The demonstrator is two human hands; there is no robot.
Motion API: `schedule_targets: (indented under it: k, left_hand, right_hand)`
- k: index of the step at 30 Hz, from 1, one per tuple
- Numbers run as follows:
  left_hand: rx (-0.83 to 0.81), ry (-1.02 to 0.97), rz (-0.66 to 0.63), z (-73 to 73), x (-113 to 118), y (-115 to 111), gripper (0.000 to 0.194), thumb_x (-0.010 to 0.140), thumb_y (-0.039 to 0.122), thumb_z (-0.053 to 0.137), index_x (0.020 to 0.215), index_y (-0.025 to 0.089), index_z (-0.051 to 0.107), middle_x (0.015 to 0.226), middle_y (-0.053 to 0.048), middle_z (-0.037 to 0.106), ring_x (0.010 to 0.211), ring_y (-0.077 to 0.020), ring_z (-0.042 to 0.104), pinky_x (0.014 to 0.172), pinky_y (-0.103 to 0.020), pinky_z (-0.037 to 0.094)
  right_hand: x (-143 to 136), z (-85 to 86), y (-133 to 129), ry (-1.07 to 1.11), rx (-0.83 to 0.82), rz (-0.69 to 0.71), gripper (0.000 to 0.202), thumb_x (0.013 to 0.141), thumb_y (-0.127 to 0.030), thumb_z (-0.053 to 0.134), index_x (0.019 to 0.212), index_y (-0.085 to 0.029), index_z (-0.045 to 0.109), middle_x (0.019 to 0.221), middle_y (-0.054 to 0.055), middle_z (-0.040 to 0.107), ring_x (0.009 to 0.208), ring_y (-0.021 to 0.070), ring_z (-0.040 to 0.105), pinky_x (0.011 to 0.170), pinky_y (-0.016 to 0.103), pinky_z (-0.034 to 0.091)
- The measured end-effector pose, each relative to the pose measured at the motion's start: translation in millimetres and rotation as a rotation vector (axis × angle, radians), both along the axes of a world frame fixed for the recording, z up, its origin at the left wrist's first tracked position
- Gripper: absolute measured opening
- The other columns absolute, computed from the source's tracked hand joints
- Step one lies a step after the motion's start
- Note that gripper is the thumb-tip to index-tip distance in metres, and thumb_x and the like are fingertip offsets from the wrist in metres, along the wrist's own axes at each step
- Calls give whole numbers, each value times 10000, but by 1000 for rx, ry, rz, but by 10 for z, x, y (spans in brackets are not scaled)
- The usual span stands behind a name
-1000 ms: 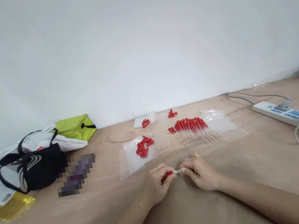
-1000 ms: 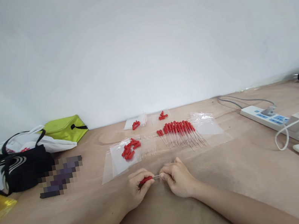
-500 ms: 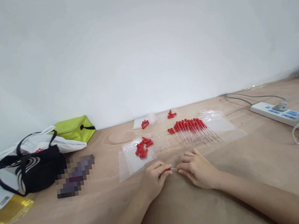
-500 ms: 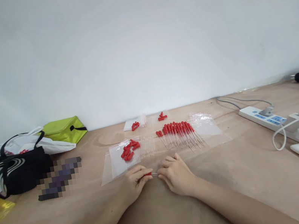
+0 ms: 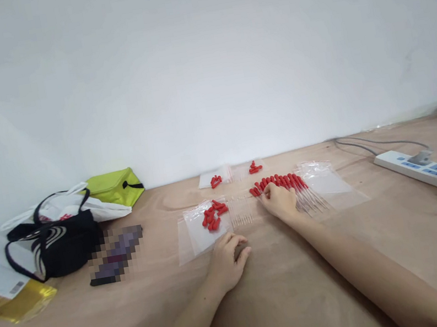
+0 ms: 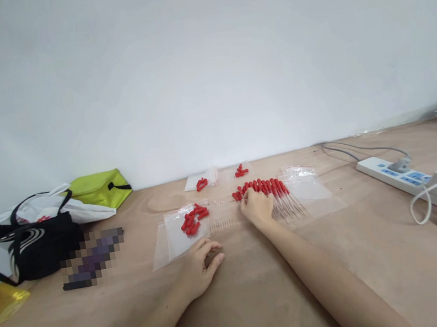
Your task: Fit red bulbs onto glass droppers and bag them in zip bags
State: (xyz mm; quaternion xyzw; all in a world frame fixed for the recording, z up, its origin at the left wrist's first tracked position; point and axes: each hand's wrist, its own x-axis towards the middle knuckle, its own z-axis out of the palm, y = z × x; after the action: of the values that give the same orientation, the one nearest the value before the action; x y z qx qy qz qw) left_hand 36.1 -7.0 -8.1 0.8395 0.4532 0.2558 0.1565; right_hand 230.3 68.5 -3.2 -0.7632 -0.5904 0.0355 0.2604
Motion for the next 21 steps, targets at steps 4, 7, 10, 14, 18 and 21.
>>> schedule_targets:
  k: [4, 7, 10, 14, 18, 21]
  left_hand:
    - [-5, 24, 3, -13, -6, 2, 111, 781, 234, 514, 847, 187, 589, 836, -44, 572, 817, -200, 549, 744, -326, 434]
    - [-8, 31, -4, -19, -9, 10, 114, 788, 234, 508, 853, 182, 585, 838, -47, 570, 819, -200, 550, 748, -328, 432]
    - [-8, 30, -11, -18, -12, 17, 111, 786, 223, 508, 857, 181, 584, 840, -45, 568, 817, -197, 551, 745, -322, 433]
    - [4, 36, -12, -17, -11, 9, 109, 783, 215, 508, 854, 179, 583, 836, -46, 571, 809, -197, 552, 736, -321, 435]
    - [48, 56, -10, -35, -5, -8, 99, 775, 214, 519, 845, 187, 584, 843, -43, 576, 807, -198, 547, 728, -321, 436]
    - [147, 50, 57, -47, -39, 31, 88, 772, 218, 523, 826, 177, 580, 810, -42, 564, 783, -195, 540, 706, -309, 438]
  right_hand:
    - [-47, -41, 21, -54, -40, 3, 193, 763, -290, 456, 797, -172, 605, 768, 70, 667, 763, 214, 585, 773, 370, 229]
    - [-108, -47, -45, -81, 36, 56, 226, 769, -321, 440, 784, -183, 618, 812, 71, 667, 803, 217, 574, 777, 370, 223]
    - [-238, -27, -89, -91, 21, 119, 254, 766, -344, 433, 762, -189, 635, 810, 80, 669, 817, 222, 572, 777, 374, 228]
    - [-402, -4, -62, -114, -118, 118, 292, 760, -329, 420, 774, -153, 653, 784, 121, 669, 771, 228, 591, 777, 384, 249]
    - [-451, 9, 1, -118, -153, 99, 283, 740, -292, 431, 741, -127, 661, 772, 147, 666, 726, 231, 602, 774, 396, 262]
    - [-457, 22, 22, -116, -155, 95, 276, 730, -293, 445, 749, -121, 661, 768, 152, 665, 713, 235, 603, 763, 396, 269]
